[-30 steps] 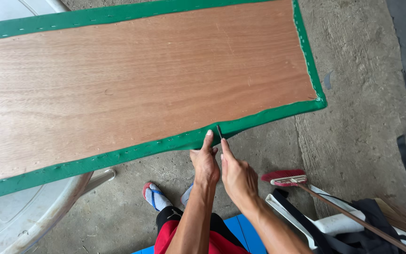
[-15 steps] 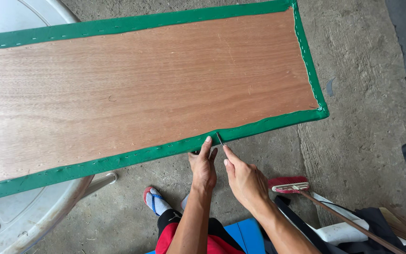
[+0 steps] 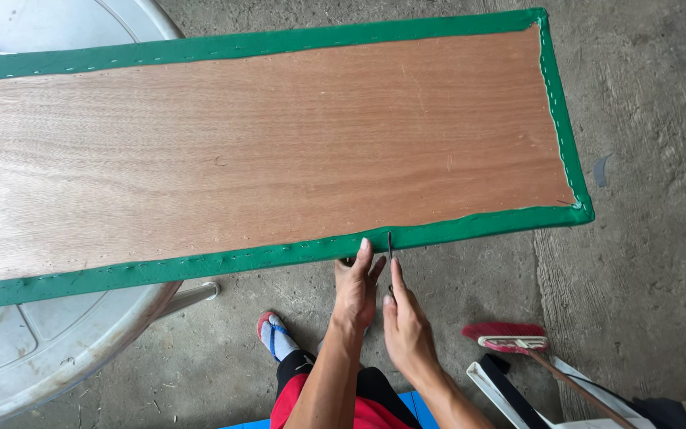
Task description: The person uses a small knife to trim excess green fabric along the edges of a wooden board. They then switch to pliers to pull and remove staples from the board's edge. The person works along the length of the board, removing the fabric and staples.
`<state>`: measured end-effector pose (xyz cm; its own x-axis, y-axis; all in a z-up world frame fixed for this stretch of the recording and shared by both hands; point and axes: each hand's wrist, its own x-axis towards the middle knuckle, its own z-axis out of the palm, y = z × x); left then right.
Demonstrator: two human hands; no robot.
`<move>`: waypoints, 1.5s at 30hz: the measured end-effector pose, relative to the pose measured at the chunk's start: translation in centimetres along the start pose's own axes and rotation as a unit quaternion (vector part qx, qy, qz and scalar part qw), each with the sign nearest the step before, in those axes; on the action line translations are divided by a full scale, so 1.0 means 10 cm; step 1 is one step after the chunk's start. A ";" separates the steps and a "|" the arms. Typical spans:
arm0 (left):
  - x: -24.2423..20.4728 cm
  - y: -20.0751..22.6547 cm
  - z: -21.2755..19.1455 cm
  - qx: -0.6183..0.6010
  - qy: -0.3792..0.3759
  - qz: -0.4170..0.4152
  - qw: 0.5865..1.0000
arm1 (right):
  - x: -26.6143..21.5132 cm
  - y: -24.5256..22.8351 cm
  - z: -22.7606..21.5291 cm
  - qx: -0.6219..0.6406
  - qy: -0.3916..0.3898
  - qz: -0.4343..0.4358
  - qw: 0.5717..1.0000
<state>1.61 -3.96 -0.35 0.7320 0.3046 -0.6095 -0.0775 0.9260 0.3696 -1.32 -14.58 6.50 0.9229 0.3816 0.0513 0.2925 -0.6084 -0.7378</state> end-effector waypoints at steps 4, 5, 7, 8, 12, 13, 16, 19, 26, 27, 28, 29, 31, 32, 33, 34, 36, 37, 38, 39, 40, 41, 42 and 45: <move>-0.01 -0.04 -0.06 -0.042 -0.035 -0.001 0.999 | 0.09 -0.27 -0.35 -0.118 -0.090 0.112 0.983; 0.00 -0.05 -0.07 -0.049 -0.044 0.000 0.998 | 0.14 -0.35 -0.42 -0.145 -0.116 0.139 0.973; 0.03 -0.04 -0.08 -0.055 -0.058 0.004 0.997 | 0.27 -0.50 -0.52 -0.180 -0.157 0.164 0.957; 0.04 -0.04 -0.09 -0.055 -0.062 0.007 0.997 | 0.34 -0.56 -0.56 -0.187 -0.171 0.163 0.954; 0.03 -0.04 -0.10 -0.057 -0.051 0.006 0.997 | 0.46 -0.74 -0.62 -0.215 -0.204 0.153 0.943; 0.04 -0.01 -0.08 -0.058 -0.051 0.002 0.997 | 0.48 -0.77 -0.62 -0.223 -0.203 0.151 0.941; 0.05 0.05 -0.08 -0.066 -0.060 -0.004 0.996 | 0.49 -0.81 -0.58 -0.241 -0.199 0.148 0.938; 0.03 0.05 -0.10 -0.081 -0.067 -0.007 0.994 | 0.44 -0.81 -0.55 -0.247 -0.193 0.151 0.937; 0.05 0.12 -0.08 -0.088 -0.056 -0.029 0.994 | 0.46 -0.97 -0.49 -0.256 -0.174 0.147 0.940; 0.05 0.12 -0.09 -0.091 -0.056 -0.030 0.994 | 0.46 -1.00 -0.48 -0.263 -0.168 0.136 0.940; 0.04 0.12 -0.10 -0.089 -0.053 -0.034 0.994 | 0.46 -1.03 -0.48 -0.268 -0.193 0.171 0.928; 0.05 0.13 -0.10 -0.087 -0.052 -0.038 0.994 | 0.49 -1.05 -0.47 -0.273 -0.216 0.205 0.915; 0.05 0.15 -0.09 -0.085 -0.050 -0.044 0.994 | 0.57 -1.07 -0.47 -0.291 -0.237 0.206 0.904; 0.04 0.16 -0.09 -0.084 -0.050 -0.046 0.994 | 0.61 -1.07 -0.48 -0.304 -0.234 0.174 0.907; 0.04 0.17 -0.08 -0.084 -0.050 -0.047 0.994 | 0.66 -1.07 -0.49 -0.316 -0.231 0.141 0.909; 0.04 0.19 -0.07 -0.082 -0.051 -0.049 0.994 | 0.71 -1.06 -0.51 -0.315 -0.235 0.135 0.910; 0.02 0.22 -0.07 -0.079 -0.051 -0.052 0.994 | 0.80 -1.04 -0.51 -0.313 -0.246 0.124 0.909; 0.01 0.22 -0.06 -0.080 -0.049 -0.054 0.994 | 0.83 -1.03 -0.52 -0.314 -0.236 0.108 0.913; 0.01 0.23 -0.05 -0.081 -0.047 -0.057 0.994 | 0.85 -1.04 -0.52 -0.315 -0.227 0.093 0.917; 0.01 0.23 -0.04 -0.082 -0.046 -0.059 0.994 | 0.87 -1.04 -0.52 -0.316 -0.218 0.078 0.920; 0.02 0.24 -0.03 -0.088 -0.050 -0.055 0.993 | 0.86 -1.06 -0.52 -0.317 -0.227 0.099 0.915; 0.02 0.23 -0.03 -0.093 -0.053 -0.051 0.993 | 0.81 -1.08 -0.51 -0.319 -0.236 0.120 0.910; 0.01 0.22 -0.03 -0.099 -0.056 -0.048 0.992 | 0.77 -1.11 -0.50 -0.320 -0.245 0.142 0.904; 0.01 0.22 -0.03 -0.092 -0.056 -0.050 0.993 | 0.67 -1.20 -0.45 -0.335 -0.237 0.182 0.894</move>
<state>1.34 -1.77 0.17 0.8126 0.1923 -0.5502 -0.1158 0.9784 0.1710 2.48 -7.87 18.77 0.8237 0.2298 -0.5183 0.2259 -0.9715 -0.0717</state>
